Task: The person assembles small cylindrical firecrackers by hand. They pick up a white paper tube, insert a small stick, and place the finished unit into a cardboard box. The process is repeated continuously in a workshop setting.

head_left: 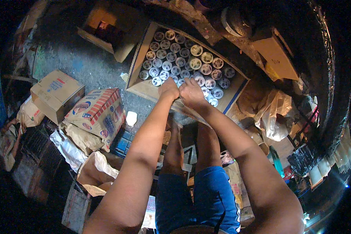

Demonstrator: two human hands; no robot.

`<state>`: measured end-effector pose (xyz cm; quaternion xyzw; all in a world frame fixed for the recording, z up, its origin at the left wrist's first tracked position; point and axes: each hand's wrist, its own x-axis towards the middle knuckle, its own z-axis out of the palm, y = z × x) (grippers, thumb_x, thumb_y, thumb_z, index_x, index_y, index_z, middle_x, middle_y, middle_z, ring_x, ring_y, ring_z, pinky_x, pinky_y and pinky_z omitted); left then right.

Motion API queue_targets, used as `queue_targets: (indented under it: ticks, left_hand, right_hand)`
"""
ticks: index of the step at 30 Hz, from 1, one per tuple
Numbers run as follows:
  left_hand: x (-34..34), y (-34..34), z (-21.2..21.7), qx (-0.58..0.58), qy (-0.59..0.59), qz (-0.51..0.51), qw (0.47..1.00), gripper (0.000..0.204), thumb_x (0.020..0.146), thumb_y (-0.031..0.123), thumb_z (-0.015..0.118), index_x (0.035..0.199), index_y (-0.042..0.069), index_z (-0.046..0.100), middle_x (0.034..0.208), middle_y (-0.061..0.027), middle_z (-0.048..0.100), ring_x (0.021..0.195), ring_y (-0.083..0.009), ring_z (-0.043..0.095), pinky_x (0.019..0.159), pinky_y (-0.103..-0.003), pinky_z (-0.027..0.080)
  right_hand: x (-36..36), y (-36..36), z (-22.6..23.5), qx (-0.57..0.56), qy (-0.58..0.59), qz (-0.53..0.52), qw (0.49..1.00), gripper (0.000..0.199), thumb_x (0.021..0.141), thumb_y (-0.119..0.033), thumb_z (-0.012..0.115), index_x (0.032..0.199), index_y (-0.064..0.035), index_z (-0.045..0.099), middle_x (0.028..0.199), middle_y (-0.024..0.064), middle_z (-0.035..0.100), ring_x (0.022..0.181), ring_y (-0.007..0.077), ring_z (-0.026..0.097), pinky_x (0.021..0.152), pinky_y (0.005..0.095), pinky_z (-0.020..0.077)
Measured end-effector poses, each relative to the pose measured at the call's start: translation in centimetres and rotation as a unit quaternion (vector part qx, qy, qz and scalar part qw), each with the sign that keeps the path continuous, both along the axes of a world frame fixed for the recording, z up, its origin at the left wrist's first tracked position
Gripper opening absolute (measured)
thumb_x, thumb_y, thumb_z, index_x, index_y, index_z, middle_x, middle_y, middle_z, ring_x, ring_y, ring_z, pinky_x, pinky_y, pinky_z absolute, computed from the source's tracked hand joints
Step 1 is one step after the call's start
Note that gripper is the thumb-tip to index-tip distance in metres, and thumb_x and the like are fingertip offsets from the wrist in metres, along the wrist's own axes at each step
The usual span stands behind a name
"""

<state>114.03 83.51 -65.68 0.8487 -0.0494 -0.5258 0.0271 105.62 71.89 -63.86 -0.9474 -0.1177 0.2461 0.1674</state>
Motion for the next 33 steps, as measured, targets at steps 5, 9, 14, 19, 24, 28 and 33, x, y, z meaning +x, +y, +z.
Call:
queue_targets:
  ticks: [5,9,14,19,24,28,33]
  left_hand:
    - [-0.7,1.1,-2.1,-0.056,-0.063,0.015,0.996,0.053,0.087,0.027,0.073,0.123,-0.008,0.058,0.123,-0.0312,0.066,0.118,-0.0436,0.065,0.099,-0.048,0.053]
    - [-0.8,2.7,-5.2,-0.092,0.028,0.011,0.995,0.062,0.084,0.030,0.077,0.128,-0.009,0.056,0.128,-0.0309,0.065,0.120,-0.0435,0.064,0.102,-0.046,0.053]
    - [0.7,2.0,-3.9,-0.097,0.058,-0.073,0.991,0.057,0.083,0.024,0.076,0.128,-0.008,0.060,0.124,-0.0282,0.068,0.119,-0.0412,0.066,0.100,-0.045,0.054]
    - [0.8,2.7,-5.6,-0.031,0.073,-0.185,0.980,0.061,0.081,0.027,0.083,0.133,0.001,0.063,0.127,-0.0251,0.068,0.122,-0.0383,0.065,0.103,-0.044,0.053]
    - [2.9,1.2,-1.3,-0.090,0.080,-0.203,0.972,0.081,0.068,0.033,0.096,0.134,0.004,0.058,0.128,-0.0183,0.068,0.122,-0.0369,0.064,0.103,-0.045,0.053]
    - [3.6,1.8,0.2,-0.119,0.092,-0.170,0.974,0.072,0.070,0.036,0.094,0.128,0.006,0.063,0.124,-0.0179,0.071,0.117,-0.0392,0.066,0.098,-0.048,0.053]
    - [6.2,6.6,-1.1,-0.236,0.154,-0.087,0.956,0.052,0.082,0.032,0.085,0.123,0.005,0.070,0.117,-0.0149,0.074,0.113,-0.0301,0.068,0.101,-0.040,0.051]
  right_hand:
    - [-0.8,0.6,-0.3,0.024,-0.033,-0.066,0.997,0.018,0.079,-0.013,0.065,0.092,-0.0022,0.071,0.100,0.0161,0.071,0.113,0.0351,0.058,0.104,0.0457,0.0439]
    - [-1.3,0.6,-1.3,0.037,-0.053,-0.051,0.997,0.018,0.078,-0.013,0.063,0.092,-0.0015,0.066,0.090,0.0159,0.071,0.107,0.0358,0.059,0.105,0.0517,0.0403]
    - [-1.9,0.5,-1.6,0.074,-0.024,-0.086,0.993,0.024,0.077,-0.013,0.066,0.099,-0.0029,0.067,0.104,0.0176,0.072,0.125,0.0381,0.054,0.116,0.0563,0.0324]
    - [0.3,-0.5,2.4,0.083,0.096,-0.028,0.992,0.030,0.075,-0.010,0.067,0.104,-0.0035,0.067,0.112,0.0180,0.071,0.142,0.0400,0.043,0.123,0.0607,0.0217]
    - [-0.5,-1.3,2.9,0.124,0.087,-0.058,0.987,0.029,0.075,-0.010,0.066,0.103,-0.0028,0.067,0.115,0.0176,0.072,0.146,0.0392,0.039,0.124,0.0623,0.0197]
    - [-1.0,-1.3,2.6,0.113,0.089,-0.057,0.988,0.041,0.081,-0.014,0.066,0.121,-0.0027,0.064,0.124,0.0176,0.068,0.146,0.0374,0.039,0.125,0.0615,0.0173]
    - [-1.3,-0.6,3.1,0.143,-0.002,-0.128,0.981,0.060,0.089,-0.023,0.068,0.144,-0.0066,0.051,0.141,0.0159,0.057,0.143,0.0372,0.043,0.124,0.0597,0.0187]
